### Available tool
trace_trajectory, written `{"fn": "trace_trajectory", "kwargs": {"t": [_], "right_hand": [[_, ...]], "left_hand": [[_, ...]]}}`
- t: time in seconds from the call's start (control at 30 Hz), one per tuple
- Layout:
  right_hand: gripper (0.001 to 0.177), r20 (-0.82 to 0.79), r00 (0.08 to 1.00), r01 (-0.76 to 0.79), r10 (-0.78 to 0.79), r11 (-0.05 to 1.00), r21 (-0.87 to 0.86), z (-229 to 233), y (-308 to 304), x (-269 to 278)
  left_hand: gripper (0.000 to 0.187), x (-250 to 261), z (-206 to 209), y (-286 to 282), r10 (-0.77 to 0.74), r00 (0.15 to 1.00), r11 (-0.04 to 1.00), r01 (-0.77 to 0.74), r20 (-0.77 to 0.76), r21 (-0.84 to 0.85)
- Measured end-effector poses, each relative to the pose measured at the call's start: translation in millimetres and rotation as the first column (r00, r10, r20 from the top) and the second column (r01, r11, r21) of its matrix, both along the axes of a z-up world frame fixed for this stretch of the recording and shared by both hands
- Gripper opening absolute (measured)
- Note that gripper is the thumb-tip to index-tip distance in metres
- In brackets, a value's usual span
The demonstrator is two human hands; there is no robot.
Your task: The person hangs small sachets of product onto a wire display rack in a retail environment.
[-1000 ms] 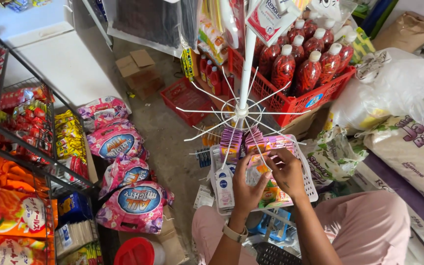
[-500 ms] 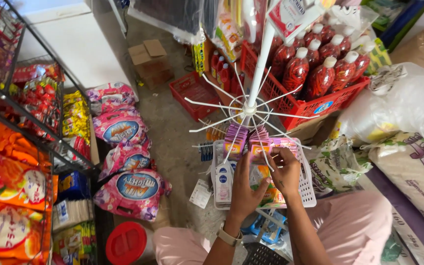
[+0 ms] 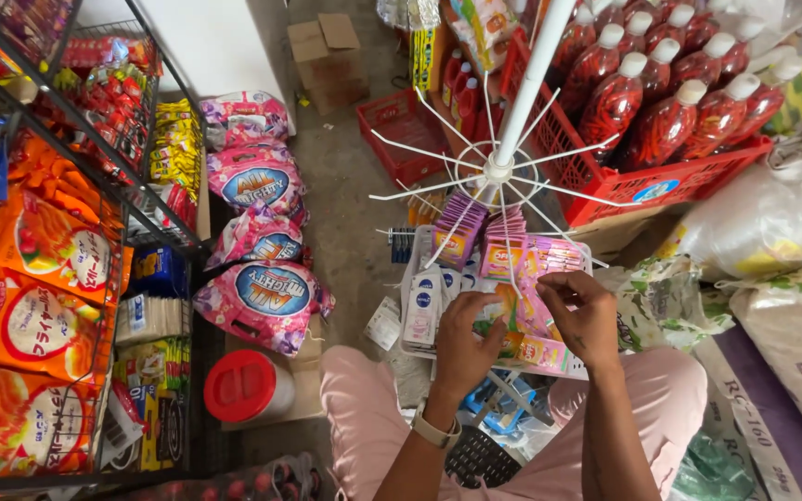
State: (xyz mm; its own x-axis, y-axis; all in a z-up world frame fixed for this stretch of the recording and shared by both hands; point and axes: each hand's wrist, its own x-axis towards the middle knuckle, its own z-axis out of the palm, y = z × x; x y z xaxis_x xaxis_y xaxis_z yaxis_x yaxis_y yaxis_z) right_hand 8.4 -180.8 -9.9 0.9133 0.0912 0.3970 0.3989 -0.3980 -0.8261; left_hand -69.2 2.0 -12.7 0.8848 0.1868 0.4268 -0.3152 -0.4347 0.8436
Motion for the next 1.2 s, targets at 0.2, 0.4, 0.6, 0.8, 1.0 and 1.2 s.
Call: {"fn": "trace_trajectory", "kwargs": {"t": [0.2,0.4,0.6,0.8,1.0,1.2], "right_hand": [[0.023,-0.097,0.995,-0.050,0.034,0.985,-0.163,-23,-15,1],[0.051,-0.130,0.991,-0.075,0.036,0.948,-0.310,-64,-12,10],[0.027,-0.271,0.962,-0.067,-0.035,0.931,-0.358,-54,-12,11],[0.020,-0.008,1.000,0.003,-0.004,0.989,-0.148,-32,-24,2],[0.010,-0.251,0.966,-0.008,0.061,0.979,0.205,-27,-41,3],[0.010,-0.258,0.951,-0.077,0.168,0.940,0.332,-14,-33,-2]], "left_hand": [[0.020,8,2,-25,0.005,1.000,0.999,-0.005,-0.012,0.032],[0.016,17,-6,-40,0.004,1.000,0.998,-0.004,-0.009,0.069],[0.017,20,-3,-41,0.013,0.999,0.997,-0.010,-0.046,0.074],[0.025,22,-7,-45,0.025,0.997,0.994,-0.018,-0.069,0.105],[0.039,22,11,-53,-0.033,0.999,0.993,0.029,-0.035,-0.111],[0.029,24,7,-41,-0.025,1.000,0.973,0.020,-0.018,-0.228]]}}
